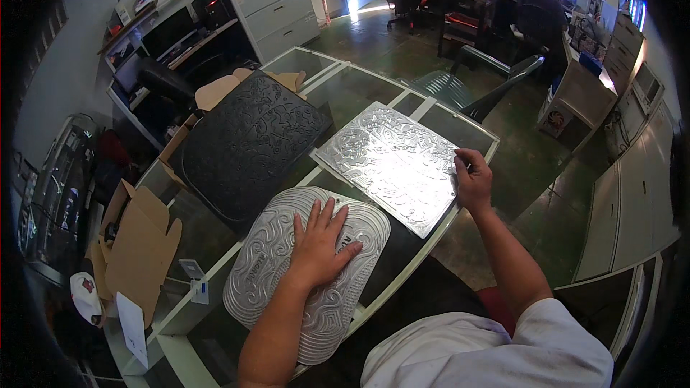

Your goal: The person holds a patterned metal plate on a glass table and scrapes along its edges and grooves using a small hand tool.

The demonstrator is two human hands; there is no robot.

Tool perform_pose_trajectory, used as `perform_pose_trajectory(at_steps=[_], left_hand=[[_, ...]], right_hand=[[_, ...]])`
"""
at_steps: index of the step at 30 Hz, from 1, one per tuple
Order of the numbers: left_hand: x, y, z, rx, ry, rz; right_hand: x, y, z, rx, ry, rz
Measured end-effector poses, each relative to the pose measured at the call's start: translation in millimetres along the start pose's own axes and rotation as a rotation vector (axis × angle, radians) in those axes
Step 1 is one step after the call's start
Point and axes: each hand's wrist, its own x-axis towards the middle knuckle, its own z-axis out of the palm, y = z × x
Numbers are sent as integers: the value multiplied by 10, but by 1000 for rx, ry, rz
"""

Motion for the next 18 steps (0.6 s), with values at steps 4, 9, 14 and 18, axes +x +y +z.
perform_pose_trajectory(at_steps=[4,9,14,18], left_hand=[[3,7,-3,-9,-4,-4],[4,-9,11,-6,3,-6],[10,-24,33,2,18,-2],[6,-5,10,1,8,3]], right_hand=[[-5,-27,-2,3,-6,17],[-10,-12,4,3,-2,26],[-11,-36,-4,-5,-6,40],[-7,-38,-10,-1,-2,20]])
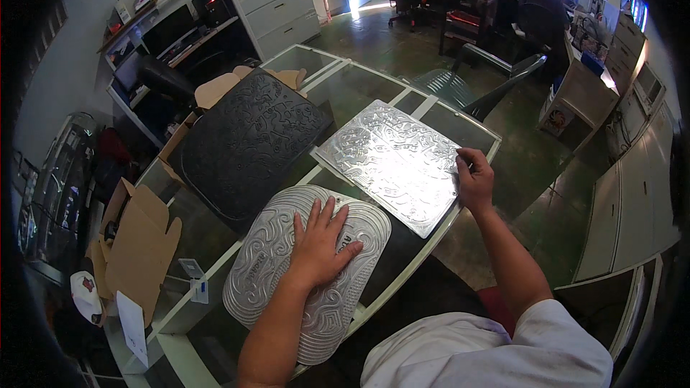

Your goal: The person holds a patterned metal plate on a glass table and scrapes along its edges and grooves using a small hand tool.

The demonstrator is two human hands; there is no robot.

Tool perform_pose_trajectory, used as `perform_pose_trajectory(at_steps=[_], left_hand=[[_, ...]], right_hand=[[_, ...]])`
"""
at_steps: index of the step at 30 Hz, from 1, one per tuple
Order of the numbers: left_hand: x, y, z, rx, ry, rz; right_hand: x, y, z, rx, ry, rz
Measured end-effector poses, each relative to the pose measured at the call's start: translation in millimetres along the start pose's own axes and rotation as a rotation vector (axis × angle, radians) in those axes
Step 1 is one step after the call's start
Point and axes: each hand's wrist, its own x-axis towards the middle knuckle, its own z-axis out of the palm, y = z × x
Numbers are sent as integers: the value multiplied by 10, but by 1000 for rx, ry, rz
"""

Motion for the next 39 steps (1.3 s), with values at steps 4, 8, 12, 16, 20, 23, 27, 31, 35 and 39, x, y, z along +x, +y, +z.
perform_pose_trajectory(at_steps=[4,8,12,16,20,23,27,31,35,39], left_hand=[[1,8,-2,10,-17,-6],[4,6,12,-19,20,-6],[1,5,-2,-30,8,-9],[2,12,-21,-32,-19,-20],[-20,17,-18,-20,-19,-35],[-16,22,5,-6,-21,-29],[-22,21,10,-3,-26,-24],[-25,23,-4,7,-20,-23],[-11,23,-7,1,-15,-19],[-6,39,-27,-1,-27,-33]], right_hand=[[5,19,2,-8,7,-14],[6,57,-2,0,-16,-18],[6,87,16,16,5,-18],[5,140,38,61,25,-2],[-6,139,47,116,22,-4],[-24,139,7,104,12,3],[-22,180,21,107,19,-26],[-19,164,15,116,12,-26],[-3,170,15,111,-2,19],[-3,121,27,119,0,11]])
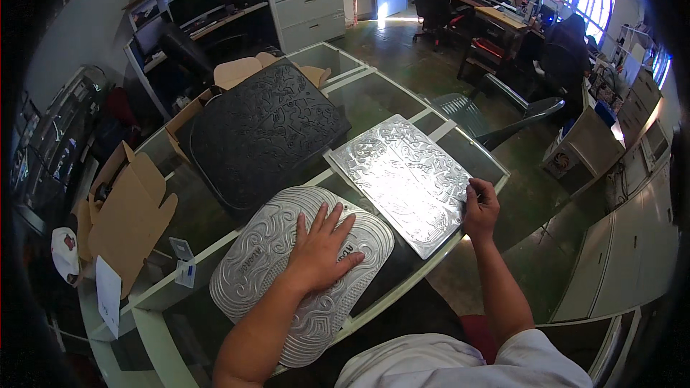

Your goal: The person holds a patterned metal plate on a glass table and scrapes along its edges and grooves using a small hand tool.

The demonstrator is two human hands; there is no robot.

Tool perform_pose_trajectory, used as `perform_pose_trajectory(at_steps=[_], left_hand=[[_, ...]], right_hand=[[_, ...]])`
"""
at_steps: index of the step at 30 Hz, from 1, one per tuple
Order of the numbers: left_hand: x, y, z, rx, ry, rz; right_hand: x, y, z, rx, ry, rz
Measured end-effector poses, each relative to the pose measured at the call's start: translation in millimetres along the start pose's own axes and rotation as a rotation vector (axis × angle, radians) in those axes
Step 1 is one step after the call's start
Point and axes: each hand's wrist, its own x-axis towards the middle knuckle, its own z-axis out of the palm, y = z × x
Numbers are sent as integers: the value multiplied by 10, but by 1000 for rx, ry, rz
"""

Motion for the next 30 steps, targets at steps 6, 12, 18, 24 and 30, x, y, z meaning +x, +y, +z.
perform_pose_trajectory(at_steps=[6,12,18,24,30], left_hand=[[-4,7,-5,2,-16,-5],[-25,-11,16,-16,-4,8],[-6,-14,28,-39,22,29],[-16,-5,-17,-53,23,-3],[-26,17,-26,-60,30,-1]], right_hand=[[-8,63,-25,-3,-2,-13],[-34,49,-29,10,11,-26],[95,95,-163,155,122,28],[51,13,-466,686,234,421],[-317,-76,-582,519,111,461]])
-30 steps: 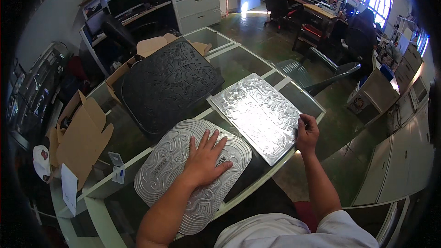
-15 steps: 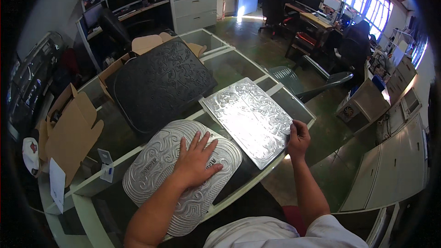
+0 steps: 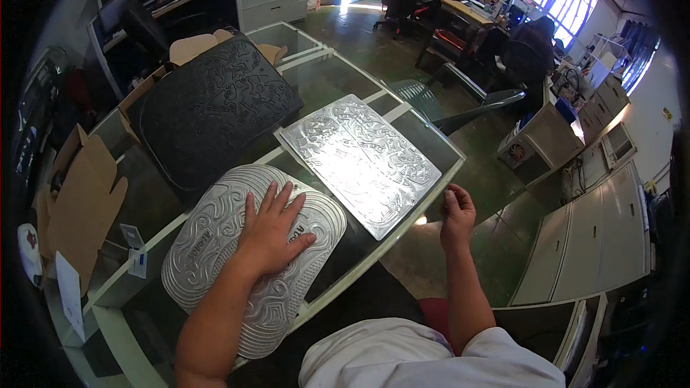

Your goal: The person holds a patterned metal plate on a glass table and scrapes along its edges and grooves using a small hand tool.

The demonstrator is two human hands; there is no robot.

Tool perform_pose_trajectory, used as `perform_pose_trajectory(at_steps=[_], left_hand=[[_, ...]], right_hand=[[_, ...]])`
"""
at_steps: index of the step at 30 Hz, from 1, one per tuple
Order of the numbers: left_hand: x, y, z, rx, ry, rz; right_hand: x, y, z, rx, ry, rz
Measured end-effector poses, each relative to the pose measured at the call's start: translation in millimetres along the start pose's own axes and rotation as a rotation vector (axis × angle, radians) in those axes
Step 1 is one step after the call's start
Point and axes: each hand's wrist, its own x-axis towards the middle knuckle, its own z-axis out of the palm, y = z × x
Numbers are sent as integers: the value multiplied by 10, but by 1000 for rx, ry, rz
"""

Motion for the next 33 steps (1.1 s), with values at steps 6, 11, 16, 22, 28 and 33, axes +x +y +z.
perform_pose_trajectory(at_steps=[6,11,16,22,28,33], left_hand=[[-7,-18,13,19,-1,-13],[-10,-35,52,17,9,7],[-16,-26,41,34,6,18],[-16,-35,42,44,-4,7],[5,-34,54,63,1,9],[-17,-50,76,51,19,15]], right_hand=[[-222,-80,266,-164,-127,-128],[-496,-240,755,-455,-507,-251],[-546,-225,1099,-690,-730,-231],[-610,-277,1137,-703,-838,-279],[-655,-257,1068,-715,-877,-394],[-678,-290,1150,-712,-956,-519]])
